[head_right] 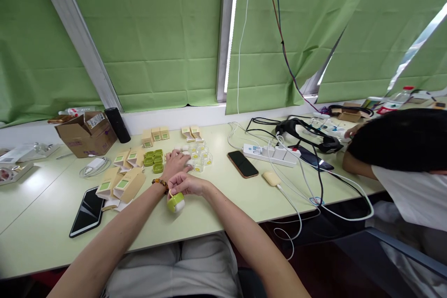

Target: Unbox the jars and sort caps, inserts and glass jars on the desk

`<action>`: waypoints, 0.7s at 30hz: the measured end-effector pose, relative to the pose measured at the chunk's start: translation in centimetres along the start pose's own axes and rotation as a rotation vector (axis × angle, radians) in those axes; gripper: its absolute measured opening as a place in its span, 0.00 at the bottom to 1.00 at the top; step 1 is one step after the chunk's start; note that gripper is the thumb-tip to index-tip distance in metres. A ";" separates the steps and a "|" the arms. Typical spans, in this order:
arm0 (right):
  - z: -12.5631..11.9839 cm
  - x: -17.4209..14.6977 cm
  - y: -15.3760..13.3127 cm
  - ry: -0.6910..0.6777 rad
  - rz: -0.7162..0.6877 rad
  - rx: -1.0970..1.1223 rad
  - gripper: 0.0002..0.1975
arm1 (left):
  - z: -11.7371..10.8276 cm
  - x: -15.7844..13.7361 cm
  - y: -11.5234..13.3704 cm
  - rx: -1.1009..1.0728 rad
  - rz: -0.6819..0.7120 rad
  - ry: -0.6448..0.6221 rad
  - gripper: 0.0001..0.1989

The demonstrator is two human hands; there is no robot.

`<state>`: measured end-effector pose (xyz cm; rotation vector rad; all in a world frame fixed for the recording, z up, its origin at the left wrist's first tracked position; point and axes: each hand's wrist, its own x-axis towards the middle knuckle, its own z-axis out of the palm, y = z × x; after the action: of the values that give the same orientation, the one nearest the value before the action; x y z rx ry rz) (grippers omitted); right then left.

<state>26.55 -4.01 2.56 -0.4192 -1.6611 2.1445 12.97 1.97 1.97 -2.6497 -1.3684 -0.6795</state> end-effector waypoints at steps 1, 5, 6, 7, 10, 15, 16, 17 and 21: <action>0.1 0.0 -0.1 0.000 -0.001 0.001 0.20 | 0.0 0.1 -0.1 -0.012 -0.018 -0.001 0.14; 0.3 0.0 -0.3 -0.004 0.006 0.006 0.19 | 0.2 0.4 -0.7 -0.101 -0.117 0.020 0.12; 0.3 0.0 -0.3 -0.003 0.008 0.006 0.19 | 0.3 0.4 -0.9 -0.125 -0.135 0.030 0.13; 0.2 0.0 -0.2 -0.003 0.008 0.005 0.19 | 0.3 0.5 -1.0 -0.147 -0.148 0.040 0.15; 0.1 0.1 -0.1 0.004 0.007 0.007 0.19 | 0.6 0.6 -1.3 -0.195 -0.137 0.036 0.20; 0.1 0.1 0.0 -0.004 0.005 -0.004 0.18 | 0.5 0.5 -1.3 -0.187 -0.060 -0.007 0.21; 0.2 0.1 -0.1 -0.004 0.002 -0.007 0.18 | 0.5 0.5 -1.3 -0.171 -0.051 -0.013 0.21; 0.2 0.1 -0.1 -0.004 -0.001 -0.009 0.18 | 0.4 0.5 -1.2 -0.153 -0.045 -0.017 0.21; 0.4 0.0 -0.3 0.002 -0.003 -0.006 0.19 | 0.1 0.5 -1.1 -0.117 -0.035 -0.023 0.20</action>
<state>26.41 -4.25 2.91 -0.4200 -1.6659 2.1370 12.39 3.05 1.91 -2.7370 -1.4268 -0.7574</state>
